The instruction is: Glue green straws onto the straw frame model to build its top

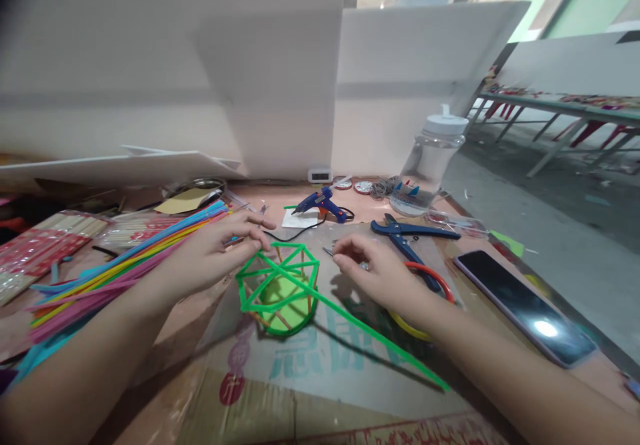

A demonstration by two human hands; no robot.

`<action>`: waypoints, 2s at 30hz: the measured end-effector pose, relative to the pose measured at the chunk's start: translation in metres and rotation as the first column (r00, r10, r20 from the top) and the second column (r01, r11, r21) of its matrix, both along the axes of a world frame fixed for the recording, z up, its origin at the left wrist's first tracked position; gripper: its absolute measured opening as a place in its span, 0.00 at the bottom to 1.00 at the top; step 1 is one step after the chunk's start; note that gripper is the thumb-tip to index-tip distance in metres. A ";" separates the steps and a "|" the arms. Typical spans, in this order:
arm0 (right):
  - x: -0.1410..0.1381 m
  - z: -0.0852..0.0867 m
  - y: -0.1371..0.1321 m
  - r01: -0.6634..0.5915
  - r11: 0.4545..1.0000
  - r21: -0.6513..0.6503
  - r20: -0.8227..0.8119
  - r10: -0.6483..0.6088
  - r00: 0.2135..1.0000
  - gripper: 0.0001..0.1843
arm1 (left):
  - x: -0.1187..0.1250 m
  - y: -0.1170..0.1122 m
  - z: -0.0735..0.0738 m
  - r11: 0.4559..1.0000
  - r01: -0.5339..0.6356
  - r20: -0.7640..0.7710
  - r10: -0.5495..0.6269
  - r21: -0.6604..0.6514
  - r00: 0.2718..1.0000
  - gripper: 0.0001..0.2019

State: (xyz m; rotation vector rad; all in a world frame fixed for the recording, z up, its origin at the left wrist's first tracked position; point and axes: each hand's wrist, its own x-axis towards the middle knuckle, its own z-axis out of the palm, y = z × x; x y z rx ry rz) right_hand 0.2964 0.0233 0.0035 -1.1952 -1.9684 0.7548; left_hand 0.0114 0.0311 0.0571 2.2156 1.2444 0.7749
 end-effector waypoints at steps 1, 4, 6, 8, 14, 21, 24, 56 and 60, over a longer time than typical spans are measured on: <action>-0.001 -0.011 0.005 0.003 0.999 -0.050 -0.056 -0.006 0.998 0.12 | 0.001 0.000 0.000 1.000 -0.001 0.006 0.001 0.014 1.000 0.13; -0.006 -0.036 0.012 0.006 0.985 -0.172 -0.174 -0.036 0.984 0.17 | 0.001 0.002 -0.002 0.998 -0.003 0.062 -0.001 0.061 0.998 0.13; -0.009 -0.042 0.010 0.043 0.985 -0.165 -0.169 -0.071 0.983 0.18 | -0.001 0.004 -0.004 0.997 -0.004 0.090 -0.002 0.073 0.996 0.10; -0.011 -0.043 0.005 0.068 0.992 -0.107 -0.124 -0.081 0.989 0.17 | -0.004 0.004 -0.006 0.998 -0.005 0.098 -0.001 0.057 0.995 0.08; -0.019 -0.050 -0.003 -0.117 0.992 0.055 -0.101 0.122 0.987 0.17 | -0.006 0.002 -0.006 0.995 0.007 0.114 -0.018 0.099 0.993 0.08; -0.021 -0.055 -0.005 -0.198 0.977 0.084 -0.070 0.204 0.976 0.12 | -0.005 -0.002 -0.003 0.972 -0.061 0.066 0.048 0.226 0.997 0.19; -0.022 -0.053 -0.006 -0.199 0.978 0.061 -0.080 0.203 0.976 0.12 | -0.005 -0.003 -0.001 0.982 -0.015 0.017 0.012 0.187 1.000 0.18; -0.023 -0.048 -0.012 -0.176 0.982 0.072 -0.028 0.179 0.984 0.07 | 0.014 0.002 -0.016 0.965 0.118 -0.055 -0.135 -0.236 0.989 0.18; -0.022 -0.048 -0.012 -0.183 0.981 0.065 -0.037 0.186 0.982 0.06 | 0.012 0.001 -0.015 0.980 0.132 -0.032 -0.138 -0.147 0.990 0.18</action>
